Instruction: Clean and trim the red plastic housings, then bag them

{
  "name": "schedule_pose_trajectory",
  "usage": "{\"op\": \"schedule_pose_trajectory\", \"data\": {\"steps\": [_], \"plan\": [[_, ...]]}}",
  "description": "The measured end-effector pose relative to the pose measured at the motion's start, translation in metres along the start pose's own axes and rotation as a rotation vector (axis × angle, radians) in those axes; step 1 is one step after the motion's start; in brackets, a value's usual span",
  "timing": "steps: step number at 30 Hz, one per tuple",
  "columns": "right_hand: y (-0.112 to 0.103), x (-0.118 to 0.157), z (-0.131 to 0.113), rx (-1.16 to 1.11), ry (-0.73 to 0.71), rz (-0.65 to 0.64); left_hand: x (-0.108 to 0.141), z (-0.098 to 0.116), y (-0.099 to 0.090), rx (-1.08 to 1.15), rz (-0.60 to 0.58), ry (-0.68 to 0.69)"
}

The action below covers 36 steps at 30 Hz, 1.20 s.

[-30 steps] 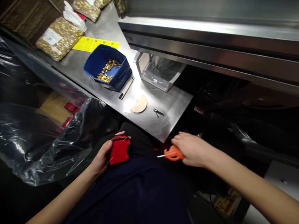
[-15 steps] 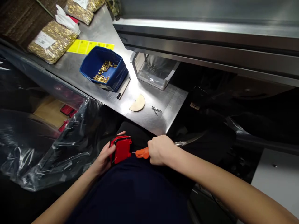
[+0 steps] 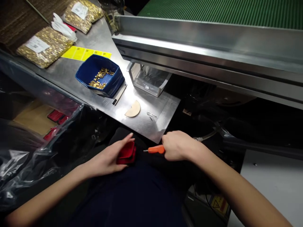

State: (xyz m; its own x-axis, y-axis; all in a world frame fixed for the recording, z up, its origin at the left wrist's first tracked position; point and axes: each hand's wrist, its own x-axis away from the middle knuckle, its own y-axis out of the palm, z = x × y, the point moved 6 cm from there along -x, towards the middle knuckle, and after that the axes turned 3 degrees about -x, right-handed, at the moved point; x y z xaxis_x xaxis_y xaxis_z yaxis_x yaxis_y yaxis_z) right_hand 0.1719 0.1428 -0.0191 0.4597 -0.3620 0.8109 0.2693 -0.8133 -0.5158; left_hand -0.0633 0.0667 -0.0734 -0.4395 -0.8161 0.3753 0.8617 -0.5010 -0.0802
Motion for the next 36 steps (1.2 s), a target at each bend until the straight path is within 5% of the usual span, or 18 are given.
{"op": "schedule_pose_trajectory", "data": {"steps": [3, 6, 9, 14, 21, 29, 36], "plan": [[0.021, 0.013, 0.040, -0.112, -0.002, 0.060, 0.016, -0.016, -0.029, 0.447, 0.230, -0.145], [0.025, 0.008, 0.093, 0.028, 0.043, 0.353, 0.016, -0.024, -0.028, 0.817, 0.370, -0.203], [0.021, -0.022, 0.140, 0.236, 0.173, 0.526, -0.013, -0.017, -0.007, 0.824, 0.345, -0.176], [0.018, -0.083, 0.187, 0.321, 0.287, 0.553, -0.084, 0.002, 0.025, 0.540, 0.215, -0.087], [0.037, -0.113, 0.205, 0.371, 0.357, 0.550, -0.104, -0.002, 0.017, 0.209, 0.298, -0.067], [0.040, -0.109, 0.211, 0.347, 0.363, 0.575, -0.102, -0.002, -0.003, -0.169, 0.434, -0.058], [0.038, -0.102, 0.208, 0.308, 0.333, 0.612, -0.105, -0.004, -0.004, -0.282, 0.477, -0.028]]}}
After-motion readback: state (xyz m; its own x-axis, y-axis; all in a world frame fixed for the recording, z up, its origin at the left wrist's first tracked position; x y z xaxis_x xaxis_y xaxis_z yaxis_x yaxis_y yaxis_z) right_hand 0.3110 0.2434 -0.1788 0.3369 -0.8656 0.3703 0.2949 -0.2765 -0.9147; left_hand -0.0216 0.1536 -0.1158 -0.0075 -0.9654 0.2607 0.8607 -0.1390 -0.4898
